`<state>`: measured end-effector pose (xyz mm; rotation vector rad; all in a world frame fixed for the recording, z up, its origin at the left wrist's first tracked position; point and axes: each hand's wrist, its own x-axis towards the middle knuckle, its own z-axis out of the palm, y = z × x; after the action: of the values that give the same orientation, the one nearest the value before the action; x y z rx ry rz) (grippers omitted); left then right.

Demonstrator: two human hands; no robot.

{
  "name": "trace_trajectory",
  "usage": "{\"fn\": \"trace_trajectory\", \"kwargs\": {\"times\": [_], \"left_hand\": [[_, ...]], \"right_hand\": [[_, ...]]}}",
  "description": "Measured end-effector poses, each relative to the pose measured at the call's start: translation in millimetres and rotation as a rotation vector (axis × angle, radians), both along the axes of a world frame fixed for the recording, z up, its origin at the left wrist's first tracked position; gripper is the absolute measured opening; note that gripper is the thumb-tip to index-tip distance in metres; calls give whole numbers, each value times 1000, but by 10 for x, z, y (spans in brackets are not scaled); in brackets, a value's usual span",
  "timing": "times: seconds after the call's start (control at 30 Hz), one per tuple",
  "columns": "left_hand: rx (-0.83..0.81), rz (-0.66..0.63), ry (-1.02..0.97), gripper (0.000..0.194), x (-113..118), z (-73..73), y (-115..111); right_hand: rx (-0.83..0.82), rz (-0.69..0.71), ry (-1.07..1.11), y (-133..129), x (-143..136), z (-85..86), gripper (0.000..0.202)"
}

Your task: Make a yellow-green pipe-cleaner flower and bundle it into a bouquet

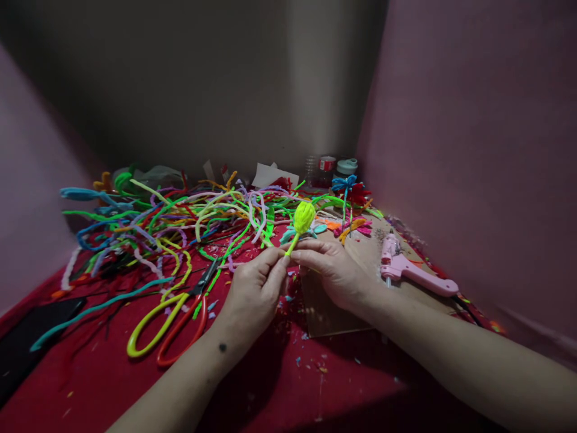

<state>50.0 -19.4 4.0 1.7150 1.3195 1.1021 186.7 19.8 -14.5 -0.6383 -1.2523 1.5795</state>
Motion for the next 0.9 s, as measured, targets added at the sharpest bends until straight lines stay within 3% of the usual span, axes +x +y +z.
{"fn": "trace_trajectory", "kwargs": {"times": [0.2, 0.33, 0.43, 0.53, 0.6, 0.73, 0.8, 0.9], "left_hand": [[-443, -105, -498, 16, -4, 71, -5], [-547, -239, -632, 15, -97, 39, 43], [-556, -276, -616, 15, -112, 43, 52], [-417, -171, -385, 24, -61, 59, 23], [-182, -65, -110, 26, -26, 37, 0], [315, 106, 392, 12, -19, -100, -6], [400, 122, 487, 13, -36, -159, 8], [359, 91, 434, 18, -49, -155, 31]], "right_hand": [[4, 71, 3, 35, 25, -17, 8], [3, 61, 29, 20, 35, 9, 8], [-6, 7, 51, -2, 27, 2, 9], [-31, -57, 70, -17, 11, -21, 5], [-24, -92, 72, -24, 2, -31, 3], [-16, -116, 52, -40, -5, -32, 4], [2, -119, 31, -44, 1, -28, 4], [57, -127, -41, -37, 22, -22, 3]]}}
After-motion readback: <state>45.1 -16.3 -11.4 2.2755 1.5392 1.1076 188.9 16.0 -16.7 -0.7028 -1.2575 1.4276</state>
